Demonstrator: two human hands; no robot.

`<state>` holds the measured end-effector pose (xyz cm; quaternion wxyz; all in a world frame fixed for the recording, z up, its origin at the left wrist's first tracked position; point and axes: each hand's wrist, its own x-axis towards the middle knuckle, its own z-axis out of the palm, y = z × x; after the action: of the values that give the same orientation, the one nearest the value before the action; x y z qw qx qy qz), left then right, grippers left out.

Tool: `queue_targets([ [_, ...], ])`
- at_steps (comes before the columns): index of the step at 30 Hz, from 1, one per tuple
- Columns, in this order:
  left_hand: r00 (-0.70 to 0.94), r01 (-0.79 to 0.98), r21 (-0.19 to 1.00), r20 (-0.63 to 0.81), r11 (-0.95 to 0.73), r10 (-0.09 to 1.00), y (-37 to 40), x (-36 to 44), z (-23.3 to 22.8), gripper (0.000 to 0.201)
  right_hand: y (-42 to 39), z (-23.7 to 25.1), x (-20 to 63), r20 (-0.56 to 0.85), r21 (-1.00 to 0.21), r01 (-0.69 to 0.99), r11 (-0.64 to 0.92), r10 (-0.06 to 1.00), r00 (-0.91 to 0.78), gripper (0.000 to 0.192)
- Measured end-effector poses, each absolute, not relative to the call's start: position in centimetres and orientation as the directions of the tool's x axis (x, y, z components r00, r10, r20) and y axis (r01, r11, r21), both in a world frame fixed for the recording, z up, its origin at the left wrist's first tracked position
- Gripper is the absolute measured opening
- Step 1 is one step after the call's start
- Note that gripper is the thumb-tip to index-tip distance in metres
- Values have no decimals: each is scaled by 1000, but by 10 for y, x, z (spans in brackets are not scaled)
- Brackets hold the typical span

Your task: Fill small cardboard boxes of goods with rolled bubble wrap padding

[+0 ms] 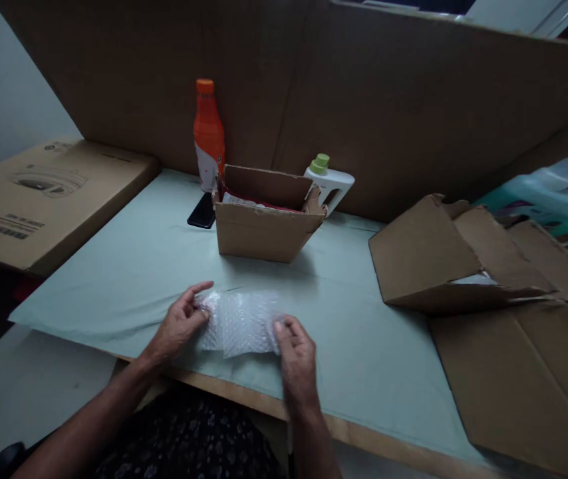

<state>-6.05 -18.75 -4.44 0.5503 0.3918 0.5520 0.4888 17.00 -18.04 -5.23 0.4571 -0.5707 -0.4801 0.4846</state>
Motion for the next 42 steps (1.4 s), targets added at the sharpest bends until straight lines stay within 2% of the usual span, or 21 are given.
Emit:
queue_targets([
  [2, -118, 5, 975, -220, 223, 968, -182, -83, -44, 74, -172, -55, 198, -85, -987, 113, -114, 968, 234, 44],
  [4, -140, 100, 967, -221, 236, 965, -180, -103, -47, 77, -171, -54, 225, -1, -975, 203, -88, 919, 394, 52],
  [6, -152, 121, 956, -247, 266, 957, -181, -116, -51, 80, -179, -47, 240, 102, -944, 323, -74, 863, 494, 48],
  [7, -157, 108, 953, -265, 283, 951, -182, -118, -53, 82, -185, -42, 240, 146, -920, 386, -66, 858, 493, 43],
  [9, -176, 109, 947, -281, 302, 943, -186, -118, -57, 85, -196, -36, 223, 232, -861, 508, 22, 906, 354, 34],
  [11, -205, 203, 936, -247, 287, 947, -187, -112, -59, 84, -202, -38, 188, 308, -775, 593, 219, 950, 52, 37],
  [13, -221, 331, 910, -184, 251, 958, -188, -105, -61, 78, -200, -48, 150, 312, -677, 632, 377, 925, -218, 51],
  [15, -225, 417, 880, -141, 226, 964, -188, -101, -61, 72, -191, -59, 124, 268, -620, 670, 408, 913, -308, 46],
  [16, -222, 439, 871, -131, 219, 966, -188, -101, -61, 70, -186, -62, 120, 248, -630, 673, 387, 922, -297, 38],
  [18, -200, 460, 864, -127, 207, 972, -190, -105, -58, 67, -178, -61, 132, 195, -733, 615, 290, 956, -218, 29],
  [21, -174, 469, 862, -124, 193, 977, -192, -119, -50, 67, -174, -45, 184, 73, -893, 450, 20, 992, 100, 32],
  [23, -164, 501, 846, -116, 184, 980, -190, -129, -45, 68, -176, -35, 220, 32, -912, 394, -113, 939, 343, 36],
  [25, -134, 582, 795, -115, 172, 984, -185, -137, -43, 68, -179, -36, 245, 44, -879, 450, -160, 911, 410, 39],
  [27, -89, 703, 692, -143, 164, 986, -178, -141, -46, 68, -181, -48, 256, 75, -770, 621, -147, 945, 317, 42],
  [29, -79, 817, 559, -137, 143, 987, -175, -144, -52, 67, -183, -63, 260, 154, -591, 801, -94, 962, 227, 49],
  [32, -116, 916, 394, 77, 77, 990, -172, -149, -58, 60, -179, -77, 265, 350, -345, 936, -68, 916, 195, 68],
  [34, -88, 947, 321, 272, -5, 958, -167, -145, -56, 54, -169, -75, 265, 441, -272, 962, -9, 887, 133, 68],
  [37, 79, 943, 252, 461, -216, 884, -152, -122, -47, 51, -146, -64, 242, 493, -242, 928, 284, 859, -134, 47],
  [40, 368, 841, 234, 413, -488, 833, -139, -93, -51, 51, -128, -64, 206, 395, -222, 794, 565, 797, -457, 35],
  [42, 538, 762, 235, 288, -603, 792, -141, -88, -63, 49, -124, -72, 197, 295, -202, 749, 631, 768, -568, 37],
])
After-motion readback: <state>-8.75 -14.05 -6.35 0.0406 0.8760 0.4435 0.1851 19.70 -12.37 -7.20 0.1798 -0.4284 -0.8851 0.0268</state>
